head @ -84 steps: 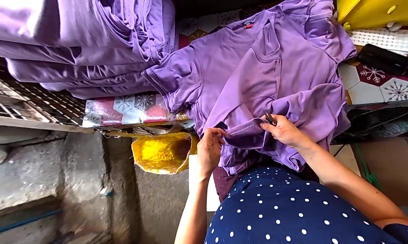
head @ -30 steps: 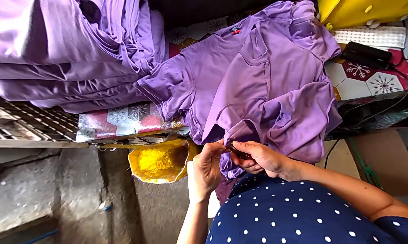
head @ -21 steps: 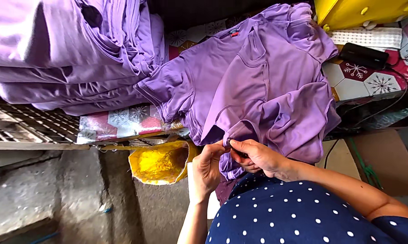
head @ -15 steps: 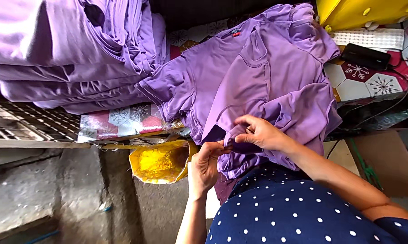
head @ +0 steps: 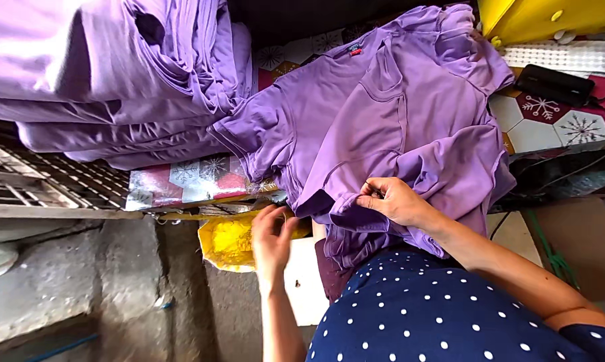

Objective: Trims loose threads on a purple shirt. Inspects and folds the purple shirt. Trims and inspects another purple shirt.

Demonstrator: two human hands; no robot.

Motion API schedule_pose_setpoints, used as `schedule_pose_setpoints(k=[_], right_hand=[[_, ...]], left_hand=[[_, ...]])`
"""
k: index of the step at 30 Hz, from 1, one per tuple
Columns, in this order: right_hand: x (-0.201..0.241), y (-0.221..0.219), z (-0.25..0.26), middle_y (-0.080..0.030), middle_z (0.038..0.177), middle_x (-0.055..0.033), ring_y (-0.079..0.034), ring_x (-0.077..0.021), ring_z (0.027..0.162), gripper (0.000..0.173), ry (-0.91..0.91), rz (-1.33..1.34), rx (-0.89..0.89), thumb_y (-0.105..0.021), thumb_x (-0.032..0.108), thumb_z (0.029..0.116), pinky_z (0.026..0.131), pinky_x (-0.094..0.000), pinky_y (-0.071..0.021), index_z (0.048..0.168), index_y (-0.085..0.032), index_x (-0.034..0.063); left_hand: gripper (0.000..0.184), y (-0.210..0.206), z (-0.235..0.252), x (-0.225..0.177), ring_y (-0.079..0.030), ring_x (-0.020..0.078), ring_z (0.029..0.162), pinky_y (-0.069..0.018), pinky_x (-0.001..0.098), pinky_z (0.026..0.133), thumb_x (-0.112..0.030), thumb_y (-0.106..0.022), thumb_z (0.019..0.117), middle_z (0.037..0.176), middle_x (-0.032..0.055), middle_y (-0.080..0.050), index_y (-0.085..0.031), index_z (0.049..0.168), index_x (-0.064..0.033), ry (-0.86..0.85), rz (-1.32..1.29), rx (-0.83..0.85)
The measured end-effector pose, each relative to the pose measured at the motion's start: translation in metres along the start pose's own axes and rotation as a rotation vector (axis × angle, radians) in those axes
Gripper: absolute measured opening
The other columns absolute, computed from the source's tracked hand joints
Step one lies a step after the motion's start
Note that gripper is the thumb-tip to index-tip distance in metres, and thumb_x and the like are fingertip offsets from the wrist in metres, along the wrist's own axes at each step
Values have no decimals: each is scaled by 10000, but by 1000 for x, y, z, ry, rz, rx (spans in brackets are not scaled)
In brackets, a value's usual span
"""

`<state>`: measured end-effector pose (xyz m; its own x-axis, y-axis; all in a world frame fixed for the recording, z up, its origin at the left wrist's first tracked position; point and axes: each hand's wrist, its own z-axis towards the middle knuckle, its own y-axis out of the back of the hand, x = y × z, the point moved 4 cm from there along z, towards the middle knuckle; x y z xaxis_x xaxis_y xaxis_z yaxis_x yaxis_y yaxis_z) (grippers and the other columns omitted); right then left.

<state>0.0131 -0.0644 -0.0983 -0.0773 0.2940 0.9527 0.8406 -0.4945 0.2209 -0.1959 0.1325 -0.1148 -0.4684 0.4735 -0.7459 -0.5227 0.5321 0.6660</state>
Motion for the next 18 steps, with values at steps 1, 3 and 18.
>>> schedule_pose_setpoints(k=[1,3,18], right_hand=[[2,0,0,-475,616,65,-429,-6,548,165,9,1,8,-752,173,924,561,-194,-387,842,-649,74],[7,3,1,-476,618,69,-431,-5,553,169,24,-43,81,-776,178,901,568,-197,-392,858,-649,76],[32,-4,-23,-688,894,-54,-649,-78,762,141,670,-271,-298,-776,143,882,660,-226,-559,953,-767,22]], left_hand=[[499,-23,-2,-20,-628,215,1191,-540,373,991,-317,-740,893,1305,169,-633,-660,1218,53,-28,-254,80],[368,-56,-1,-49,-696,78,972,-587,279,877,-223,-810,839,1069,22,-731,-693,1112,-6,-28,-673,209],[301,-57,11,-92,-621,18,729,-547,226,747,-18,-520,993,743,-69,-654,-693,768,-118,92,-819,420]])
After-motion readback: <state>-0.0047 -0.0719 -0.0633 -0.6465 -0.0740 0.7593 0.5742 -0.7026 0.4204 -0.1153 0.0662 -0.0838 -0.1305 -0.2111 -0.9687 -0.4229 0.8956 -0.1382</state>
